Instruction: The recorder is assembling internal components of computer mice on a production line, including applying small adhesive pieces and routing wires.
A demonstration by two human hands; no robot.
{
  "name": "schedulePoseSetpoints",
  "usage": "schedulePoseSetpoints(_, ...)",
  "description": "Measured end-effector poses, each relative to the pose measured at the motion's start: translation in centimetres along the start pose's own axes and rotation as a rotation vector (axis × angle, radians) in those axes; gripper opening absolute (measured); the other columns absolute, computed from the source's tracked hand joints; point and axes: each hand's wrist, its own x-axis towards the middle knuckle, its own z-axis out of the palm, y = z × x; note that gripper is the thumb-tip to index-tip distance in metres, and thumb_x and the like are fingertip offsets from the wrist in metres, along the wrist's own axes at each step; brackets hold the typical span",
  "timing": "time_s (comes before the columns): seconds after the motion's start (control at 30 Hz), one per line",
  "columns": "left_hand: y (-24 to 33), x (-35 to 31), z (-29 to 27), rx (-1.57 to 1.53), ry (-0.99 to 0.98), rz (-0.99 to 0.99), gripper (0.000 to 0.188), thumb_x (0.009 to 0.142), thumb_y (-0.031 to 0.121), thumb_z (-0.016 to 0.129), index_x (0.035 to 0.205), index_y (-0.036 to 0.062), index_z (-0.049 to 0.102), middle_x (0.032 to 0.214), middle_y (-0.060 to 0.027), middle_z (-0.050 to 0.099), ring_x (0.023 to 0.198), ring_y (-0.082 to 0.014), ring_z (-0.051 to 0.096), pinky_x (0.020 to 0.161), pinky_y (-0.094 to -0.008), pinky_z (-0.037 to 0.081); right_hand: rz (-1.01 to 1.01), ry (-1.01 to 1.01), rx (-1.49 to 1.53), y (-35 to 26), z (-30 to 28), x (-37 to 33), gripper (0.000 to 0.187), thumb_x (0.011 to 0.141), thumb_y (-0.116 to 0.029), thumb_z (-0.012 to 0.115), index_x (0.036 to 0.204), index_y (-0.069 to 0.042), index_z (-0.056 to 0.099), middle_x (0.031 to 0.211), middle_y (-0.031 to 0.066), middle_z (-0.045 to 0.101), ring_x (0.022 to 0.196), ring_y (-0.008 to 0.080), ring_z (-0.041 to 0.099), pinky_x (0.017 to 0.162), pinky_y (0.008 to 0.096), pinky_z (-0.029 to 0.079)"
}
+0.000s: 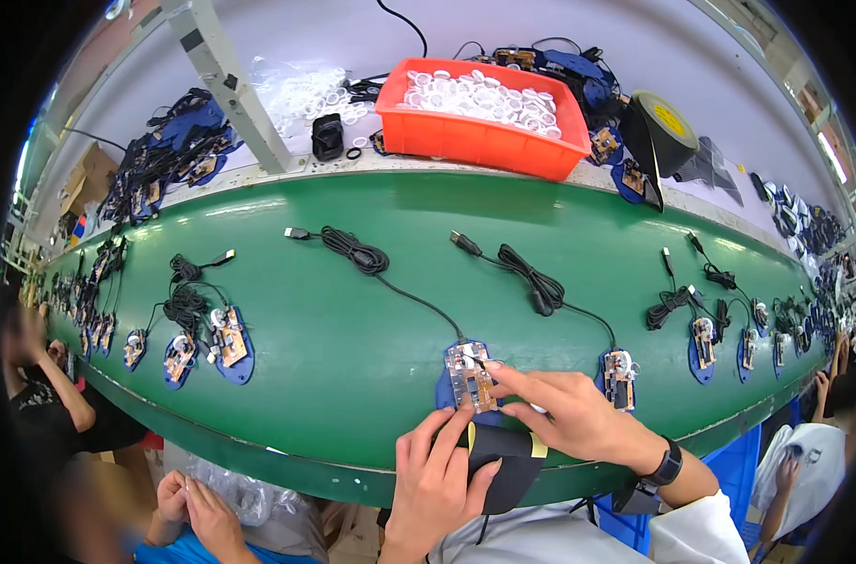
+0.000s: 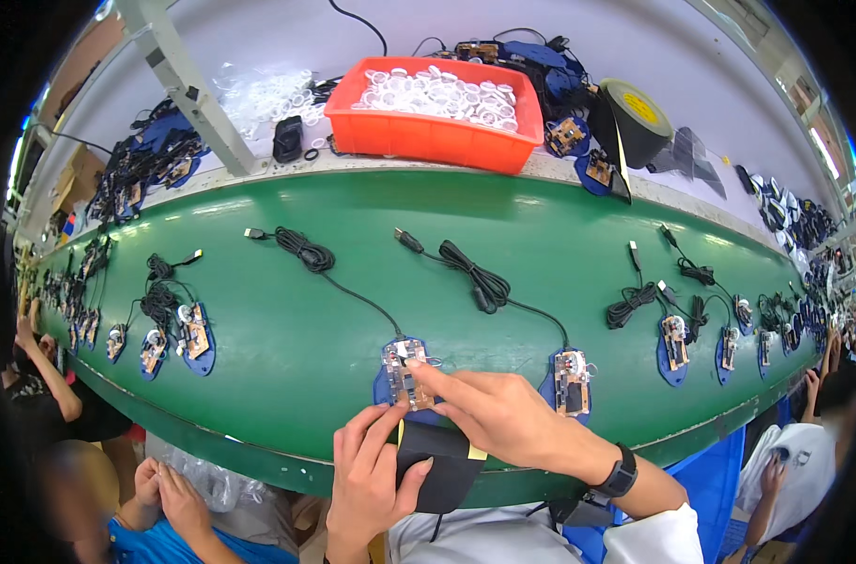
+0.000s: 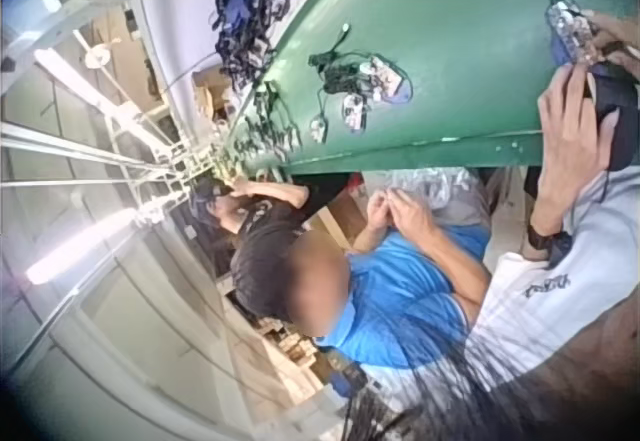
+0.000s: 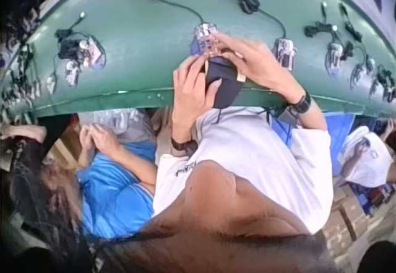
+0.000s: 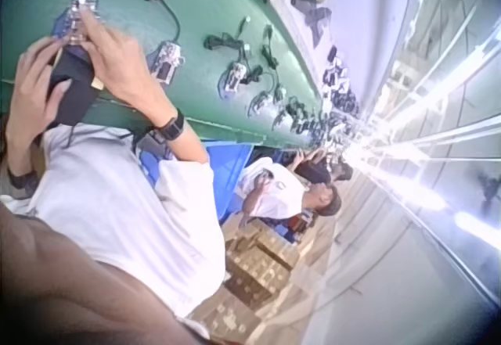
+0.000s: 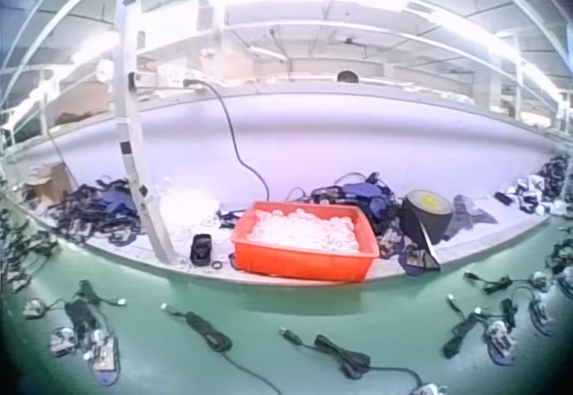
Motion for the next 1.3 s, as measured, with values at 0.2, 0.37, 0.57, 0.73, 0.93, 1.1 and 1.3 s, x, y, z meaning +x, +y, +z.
schedulePoseSetpoints(0.2, 0.1, 0.4, 0.8, -0.018, -0.017, -0.011, 0.033, 0.081, 0.022, 0.08, 0.082, -0.0041, 0.06, 0.134, -0.0188, 0.066, 0.121, -0.0387, 0.059, 0.094, -0.0488, 0.043, -0.033, 0.1, -0.135, 0.8, 1.7, -1.8, 0.068, 0.085, 0.003, 0.075, 0.15, -0.003, 0.054, 0.093, 0.0159, 0.073, 0.077, 0.0332, 0.072, 0.064, 0.0412, 0.058)
schedulePoseSetpoints(0.37, -0.1, 0.5, 0.7, -0.019, -0.027, -0.015, 0.031, 0.081, 0.021, 0.079, 0.081, -0.0039, 0.06, 0.132, -0.0185, 0.067, 0.119, -0.0385, 0.059, 0.094, -0.0486, 0.043, 0.028, 0.075, -0.1, 0.4, 1.9, -1.9, 0.068, 0.084, 0.003, 0.076, 0.149, -0.004, 0.056, 0.091, 0.0146, 0.075, 0.074, 0.0317, 0.073, 0.062, 0.0393, 0.059)
schedulePoseSetpoints(0.57, -0.4, 1.0, 0.7, -0.06, -0.066, -0.017, 0.031, 0.081, 0.02, 0.079, 0.081, -0.0039, 0.06, 0.132, -0.0175, 0.067, 0.118, -0.0385, 0.06, 0.092, -0.049, 0.044, 0.022, 0.111, -0.062, 1.1, 1.9, -2.2, 0.07, 0.083, 0.004, 0.077, 0.149, -0.005, 0.056, 0.09, 0.0143, 0.075, 0.071, 0.0311, 0.072, 0.062, 0.0386, 0.059)
schedulePoseSetpoints(0.73, -0.3, 1.1, 0.6, -0.061, -0.07, -0.038, 0.031, 0.081, 0.02, 0.079, 0.082, -0.0047, 0.06, 0.131, -0.0181, 0.068, 0.118, -0.0392, 0.06, 0.093, -0.049, 0.045, 0.014, 0.152, -0.013, 1.6, 2.4, -2.4, 0.066, 0.084, 0.003, 0.078, 0.146, -0.004, 0.059, 0.092, 0.0153, 0.076, 0.073, 0.0311, 0.073, 0.062, 0.039, 0.06)
schedulePoseSetpoints(0.93, -0.6, 0.3, 0.8, -0.022, 0.001, 0.014, 0.034, 0.085, 0.025, 0.08, 0.079, -0.0026, 0.06, 0.133, -0.0191, 0.068, 0.117, -0.0358, 0.063, 0.089, -0.0466, 0.047, 0.019, 0.205, 0.091, 0.8, 0.6, -1.7, 0.048, 0.085, 0.004, 0.078, 0.132, -0.002, 0.069, 0.095, 0.0138, 0.076, 0.073, 0.0281, 0.074, 0.062, 0.0361, 0.059)
schedulePoseSetpoints(1.1, -0.6, -0.5, 0.6, -0.028, 0.008, 0.136, 0.035, 0.086, 0.028, 0.079, 0.081, -0.0004, 0.06, 0.122, -0.0191, 0.072, 0.114, -0.0353, 0.066, 0.083, -0.0467, 0.049, 0.124, 0.159, 0.294, 0.1, -1.1, -0.3, 0.025, 0.091, 0.001, 0.078, 0.116, -0.003, 0.078, 0.099, 0.008, 0.065, 0.08, 0.017, 0.063, 0.067, 0.0291, 0.051)
schedulePoseSetpoints(1.3, -0.1, 0.0, 1.0, 0.018, -0.028, 0.151, 0.038, 0.087, 0.032, 0.078, 0.083, -0.0024, 0.061, 0.117, -0.0191, 0.072, 0.107, -0.0354, 0.068, 0.086, -0.0479, 0.047, 0.212, 0.141, 0.43, 0.1, -1.1, 1.8, 0.018, 0.091, 0.001, 0.077, 0.109, -0.003, 0.078, 0.099, 0.009, 0.069, 0.08, 0.0184, 0.065, 0.069, 0.0313, 0.053)
